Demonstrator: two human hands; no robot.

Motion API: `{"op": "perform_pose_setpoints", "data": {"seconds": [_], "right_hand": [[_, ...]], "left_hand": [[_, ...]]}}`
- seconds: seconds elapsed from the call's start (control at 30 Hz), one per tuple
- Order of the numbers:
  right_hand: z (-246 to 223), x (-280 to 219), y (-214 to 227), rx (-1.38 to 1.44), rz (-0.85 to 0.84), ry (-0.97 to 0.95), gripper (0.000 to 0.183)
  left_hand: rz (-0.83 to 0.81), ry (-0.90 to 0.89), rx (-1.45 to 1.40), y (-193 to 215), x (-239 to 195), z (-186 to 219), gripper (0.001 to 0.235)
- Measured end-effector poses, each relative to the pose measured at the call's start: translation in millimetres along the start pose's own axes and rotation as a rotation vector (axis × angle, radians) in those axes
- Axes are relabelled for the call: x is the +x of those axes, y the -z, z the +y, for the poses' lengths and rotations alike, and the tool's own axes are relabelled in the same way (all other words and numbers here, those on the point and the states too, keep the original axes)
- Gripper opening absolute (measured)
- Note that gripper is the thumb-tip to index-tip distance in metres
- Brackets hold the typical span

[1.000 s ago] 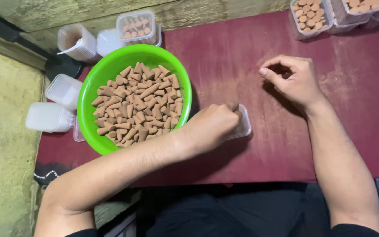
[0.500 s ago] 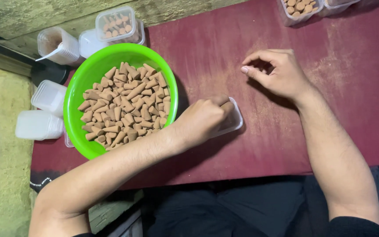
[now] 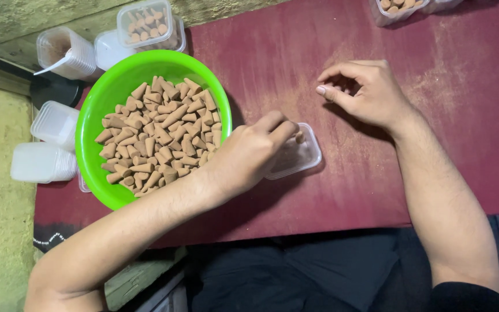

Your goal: Packaging incense cones from a large bowl into small plastic containers

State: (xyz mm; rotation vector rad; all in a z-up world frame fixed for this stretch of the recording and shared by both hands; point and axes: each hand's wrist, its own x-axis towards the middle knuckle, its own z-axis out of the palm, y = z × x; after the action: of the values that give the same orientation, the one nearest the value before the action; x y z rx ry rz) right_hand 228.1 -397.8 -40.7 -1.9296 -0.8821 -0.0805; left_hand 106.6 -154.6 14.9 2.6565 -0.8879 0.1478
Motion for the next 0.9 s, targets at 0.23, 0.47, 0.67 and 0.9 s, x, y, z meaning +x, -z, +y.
{"op": "perform_pose_setpoints", "data": {"seconds": [0.23, 0.47, 0.67, 0.9], "right_hand": [[-2, 1, -2, -0.021, -0.031, 0.006, 0.02], [-7, 1, 0, -0.043, -0.051, 0.026, 0.018], [-10, 0, 0, -0.105, -0.059, -0.004, 0.015], [-13, 0, 2, -0.151, -0.083, -0.018, 0.012]], "left_hand": [[-0.118, 0.032, 0.03, -17, -20, -5, 0.016], [-0.069, -0.043, -0.112, -33, -8, -2, 0.022], [-0.171, 0.035, -0.16, -19, 4, 6, 0.027], [-0.201, 0.12, -0.229, -24, 6, 1, 0.03]]}}
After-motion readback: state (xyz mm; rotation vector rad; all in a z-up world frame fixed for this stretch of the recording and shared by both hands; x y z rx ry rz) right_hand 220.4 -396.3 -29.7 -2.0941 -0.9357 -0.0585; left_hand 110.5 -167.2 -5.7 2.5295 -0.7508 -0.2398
